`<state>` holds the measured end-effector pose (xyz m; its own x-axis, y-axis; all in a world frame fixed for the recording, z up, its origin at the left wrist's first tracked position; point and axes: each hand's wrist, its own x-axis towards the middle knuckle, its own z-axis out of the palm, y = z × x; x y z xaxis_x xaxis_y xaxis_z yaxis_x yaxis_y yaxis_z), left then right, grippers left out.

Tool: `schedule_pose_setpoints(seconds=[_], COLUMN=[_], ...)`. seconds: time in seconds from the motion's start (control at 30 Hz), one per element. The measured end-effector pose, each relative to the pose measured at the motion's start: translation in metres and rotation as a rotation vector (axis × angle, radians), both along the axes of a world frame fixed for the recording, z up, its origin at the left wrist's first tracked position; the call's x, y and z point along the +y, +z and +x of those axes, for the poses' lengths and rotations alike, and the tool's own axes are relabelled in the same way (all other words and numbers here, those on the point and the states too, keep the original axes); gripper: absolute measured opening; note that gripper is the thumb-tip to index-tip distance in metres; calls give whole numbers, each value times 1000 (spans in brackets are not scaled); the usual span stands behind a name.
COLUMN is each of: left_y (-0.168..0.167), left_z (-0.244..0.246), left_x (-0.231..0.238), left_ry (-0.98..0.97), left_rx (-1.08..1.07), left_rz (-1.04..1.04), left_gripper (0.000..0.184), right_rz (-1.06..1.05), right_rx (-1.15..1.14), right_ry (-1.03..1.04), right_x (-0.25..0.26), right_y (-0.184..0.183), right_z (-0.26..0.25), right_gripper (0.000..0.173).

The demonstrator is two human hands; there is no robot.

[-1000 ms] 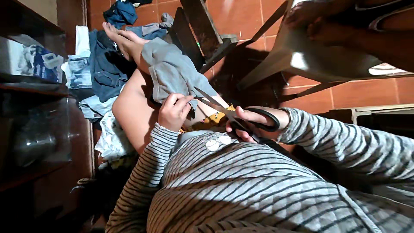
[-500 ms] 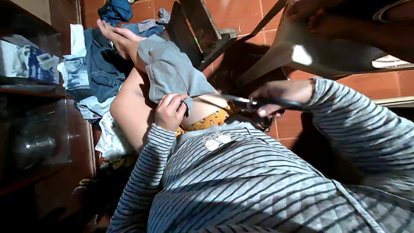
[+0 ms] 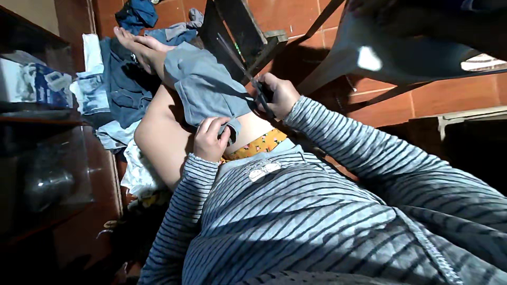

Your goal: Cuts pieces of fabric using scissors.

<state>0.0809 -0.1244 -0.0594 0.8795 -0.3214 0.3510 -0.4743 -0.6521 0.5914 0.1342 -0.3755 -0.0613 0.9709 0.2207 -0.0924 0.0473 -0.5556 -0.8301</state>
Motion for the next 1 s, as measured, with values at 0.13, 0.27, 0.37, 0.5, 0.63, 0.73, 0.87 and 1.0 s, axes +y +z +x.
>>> schedule_pose_setpoints(seconds=[0.13, 0.27, 0.37, 0.5, 0.63, 0.73, 0.87, 1.0], left_y=[-1, 0, -1, 0, 0, -1, 0, -1], left_z=[1, 0, -1, -1, 0, -1, -4, -3], left_x=[-11, -13, -10, -13, -16, -15, -11, -13], left_ry=[-34, -45, -34, -29, -55, -73, -73, -84], left_rx=[-70, -46, -59, -78, -121, -138, -171, -219], left_rz=[-10, 21, 19, -3, -24, -20, -17, -67], left_gripper=[13, 15, 16, 15, 12, 11, 11, 9], right_rz=[-121, 39, 317, 625, 779, 786, 728, 576], right_rx=[91, 338, 412, 835, 1090, 1112, 1015, 917], right_ry=[-48, -27, 7, 224, 337, 344, 380, 353], right_x=[-13, -20, -34, -59, -71, -67, -55, -41], right_y=[3, 7, 32, 63, 62, 61, 60, 61], right_z=[-6, -12, -31, -70, -96, -98, -88, -73], right_gripper=[60, 48, 39, 66, 68, 69, 65, 54])
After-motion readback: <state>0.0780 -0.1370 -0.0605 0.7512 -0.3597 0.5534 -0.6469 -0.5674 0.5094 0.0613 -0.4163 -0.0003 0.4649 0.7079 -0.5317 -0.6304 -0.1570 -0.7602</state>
